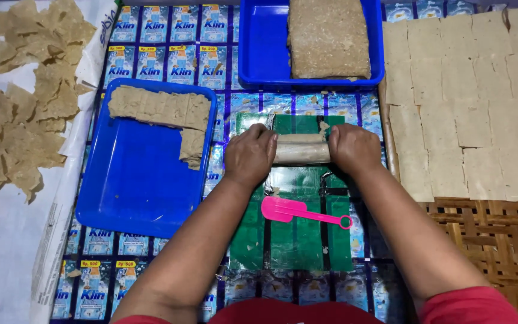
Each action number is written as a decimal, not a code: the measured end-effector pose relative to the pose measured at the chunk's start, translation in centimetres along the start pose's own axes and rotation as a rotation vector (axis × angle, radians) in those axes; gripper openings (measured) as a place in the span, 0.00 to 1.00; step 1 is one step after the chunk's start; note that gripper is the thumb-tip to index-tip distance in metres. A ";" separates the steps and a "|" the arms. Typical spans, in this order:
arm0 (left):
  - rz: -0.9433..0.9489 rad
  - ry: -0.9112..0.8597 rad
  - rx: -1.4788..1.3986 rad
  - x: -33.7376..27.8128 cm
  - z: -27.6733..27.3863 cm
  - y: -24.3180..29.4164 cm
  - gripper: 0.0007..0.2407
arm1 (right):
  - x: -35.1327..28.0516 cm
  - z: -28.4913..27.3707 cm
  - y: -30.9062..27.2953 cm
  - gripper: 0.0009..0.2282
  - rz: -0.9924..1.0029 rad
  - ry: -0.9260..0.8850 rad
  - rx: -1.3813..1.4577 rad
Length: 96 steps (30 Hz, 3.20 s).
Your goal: Rolling out dough and cutting it into rectangular pieces for food preparation.
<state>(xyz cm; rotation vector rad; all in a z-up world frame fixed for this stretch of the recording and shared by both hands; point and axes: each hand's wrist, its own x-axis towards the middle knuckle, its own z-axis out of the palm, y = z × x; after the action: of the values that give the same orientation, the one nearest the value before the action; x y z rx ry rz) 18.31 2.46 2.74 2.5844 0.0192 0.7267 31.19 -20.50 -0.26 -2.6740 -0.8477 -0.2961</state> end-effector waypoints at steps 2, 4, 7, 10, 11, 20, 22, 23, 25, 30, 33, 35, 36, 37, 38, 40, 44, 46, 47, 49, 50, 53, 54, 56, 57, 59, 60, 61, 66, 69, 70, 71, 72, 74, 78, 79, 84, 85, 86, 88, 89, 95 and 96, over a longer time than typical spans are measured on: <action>-0.028 -0.005 -0.010 0.2 -0.4 -0.3 0.08 | 0.5 -1.0 -0.4 0.15 -0.003 -0.044 -0.002; -0.061 -0.015 -0.021 0.0 -0.3 -0.8 0.09 | 0.9 -1.5 -0.8 0.16 -0.004 -0.095 -0.002; -0.127 -0.067 -0.019 -1.3 0.2 -1.1 0.07 | 0.4 -1.0 -1.2 0.17 -0.020 -0.116 0.015; -0.152 -0.087 0.070 -1.2 0.3 -1.0 0.07 | 0.7 -0.2 -1.0 0.17 -0.024 -0.149 0.017; -0.177 -0.097 0.093 -1.3 0.6 -1.2 0.07 | 0.7 0.0 -0.9 0.17 -0.030 -0.171 0.014; -0.311 -0.318 0.135 1.0 0.4 -1.8 0.07 | 0.7 -1.6 -2.5 0.16 0.081 -0.232 -0.014; -0.329 -0.339 0.150 0.6 -0.2 -1.1 0.08 | -0.2 -1.2 -2.2 0.22 0.076 -0.176 -0.014; -0.233 -0.213 0.130 -0.2 -0.1 -1.1 0.11 | -0.8 -0.9 -2.0 0.25 0.038 -0.129 -0.021; -0.140 -0.088 0.111 -1.7 0.1 -1.0 0.15 | -1.9 -0.6 -2.0 0.29 -0.003 -0.085 -0.026; -0.215 -0.291 0.249 -2.0 0.4 -1.2 0.23 | -1.7 -0.8 -2.5 0.31 0.023 -0.168 -0.039; -0.282 -0.358 0.215 0.7 1.8 -3.0 0.28 | 1.9 -1.1 -2.3 0.32 0.061 -0.274 -0.007; -0.304 -0.374 0.230 1.5 2.2 -3.5 0.29 | 2.8 -1.0 -2.4 0.32 0.070 -0.291 -0.001; -0.319 -0.391 0.242 2.1 2.5 -3.8 0.30 | 3.2 -1.0 -2.4 0.32 0.086 -0.305 0.002; -0.317 -0.390 0.245 1.8 2.3 -3.7 0.30 | 2.9 -0.8 -2.3 0.32 0.086 -0.303 0.004; -0.283 -0.342 0.251 1.5 2.2 -3.5 0.29 | 2.5 -0.5 -2.2 0.32 0.085 -0.269 -0.009; -0.249 -0.291 0.257 0.8 1.8 -2.9 0.29 | 1.4 -0.2 -2.0 0.32 0.082 -0.235 -0.024; -0.219 -0.283 0.268 -1.9 0.6 -1.5 0.25 | -1.6 -0.4 -2.7 0.31 0.052 -0.183 -0.036; -0.183 -0.262 0.268 -3.1 0.0 -0.8 0.24 | -2.9 -0.9 -3.1 0.31 0.047 -0.172 -0.045; -0.170 -0.276 0.270 -3.6 -0.4 -0.4 0.23 | -3.6 -1.2 -3.4 0.32 0.043 -0.161 -0.055; -0.156 -0.289 0.274 -4.9 -1.1 0.3 0.23 | -5.2 -1.8 -3.8 0.32 0.038 -0.149 -0.064; -0.146 -0.264 0.243 -5.6 -1.4 0.6 0.23 | -6.1 -2.0 -4.0 0.33 0.028 -0.129 -0.052; -0.140 -0.228 0.190 -7.6 -1.9 1.3 0.23 | -8.5 -2.9 -4.8 0.34 0.006 -0.098 -0.023; -0.138 -0.219 0.167 -8.1 -2.0 1.5 0.23 | -9.3 -3.2 -5.0 0.34 -0.002 -0.086 -0.007; -0.138 -0.213 0.159 -7.6 -2.0 1.5 0.22 | -9.0 -3.1 -4.8 0.34 -0.002 -0.089 0.001; -0.141 -0.209 0.149 -7.4 -2.0 1.4 0.21 | -9.0 -3.0 -4.7 0.34 -0.002 -0.095 0.009; -0.159 -0.212 0.153 -5.9 -1.2 0.7 0.20 | -7.9 -2.2 -4.1 0.32 0.010 -0.121 -0.007; -0.171 -0.208 0.162 -5.1 -0.9 0.2 0.19 | -7.2 -1.8 -3.8 0.31 0.020 -0.137 -0.021; -0.176 -0.210 0.161 -4.3 -0.4 -0.3 0.19 | -6.2 -1.2 -3.4 0.31 0.018 -0.142 -0.022; -0.256 -0.247 0.249 -0.3 2.4 -3.1 0.23 | -0.6 -0.1 -2.2 0.29 0.073 -0.213 -0.032; -0.334 -0.291 0.223 2.2 3.4 -4.7 0.27 | 2.3 -0.7 -2.3 0.30 0.092 -0.223 0.010; -0.333 -0.293 0.222 2.7 3.4 -4.7 0.27 | 2.6 -0.7 -2.2 0.30 0.094 -0.225 0.009; -0.361 -0.307 0.216 3.0 3.3 -4.7 0.29 | 2.9 -0.7 -2.2 0.31 0.096 -0.229 0.010; -0.387 -0.319 0.209 3.4 3.1 -4.7 0.30 | 3.3 -0.7 -2.2 0.31 0.097 -0.231 0.010; -0.348 -0.307 0.223 2.7 3.0 -4.7 0.29 | 2.7 -0.6 -2.3 0.31 0.094 -0.244 0.011; -0.275 -0.301 0.270 0.3 2.0 -3.7 0.26 | 0.2 -0.3 -2.5 0.28 0.062 -0.263 -0.014; -0.279 -0.302 0.269 -0.6 1.7 -3.3 0.26 | -0.8 -0.4 -2.7 0.28 0.060 -0.266 -0.015; -0.207 -0.276 0.231 -3.1 0.0 -1.8 0.23 | -3.9 -0.8 -3.2 0.26 -0.015 -0.161 -0.054; -0.208 -0.274 0.232 -3.7 -0.3 -1.6 0.23 | -4.3 -0.9 -3.3 0.26 -0.017 -0.160 -0.054; -0.192 -0.271 0.231 -4.2 -0.5 -1.3 0.23 | -4.7 -1.1 -3.4 0.27 -0.016 -0.158 -0.048; -0.177 -0.266 0.231 -5.3 -1.0 -1.0 0.23 | -5.8 -1.3 -3.6 0.28 -0.016 -0.154 -0.041; -0.169 -0.242 0.221 -5.9 -1.1 -0.8 0.22 | -6.4 -1.4 -3.7 0.29 -0.025 -0.145 -0.040; -0.170 -0.251 0.186 -9.6 -2.5 0.9 0.22 | -10.5 -2.7 -5.0 0.32 -0.042 -0.114 -0.015; -0.174 -0.265 0.179 -10.3 -2.5 1.0 0.23 | -11.2 -2.9 -5.3 0.33 -0.039 -0.110 -0.005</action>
<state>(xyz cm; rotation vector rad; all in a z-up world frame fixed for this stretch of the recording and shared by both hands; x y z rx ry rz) 8.03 1.25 0.03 2.7848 0.2324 0.3299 18.77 -23.33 0.49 -2.7017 -0.9336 -0.1616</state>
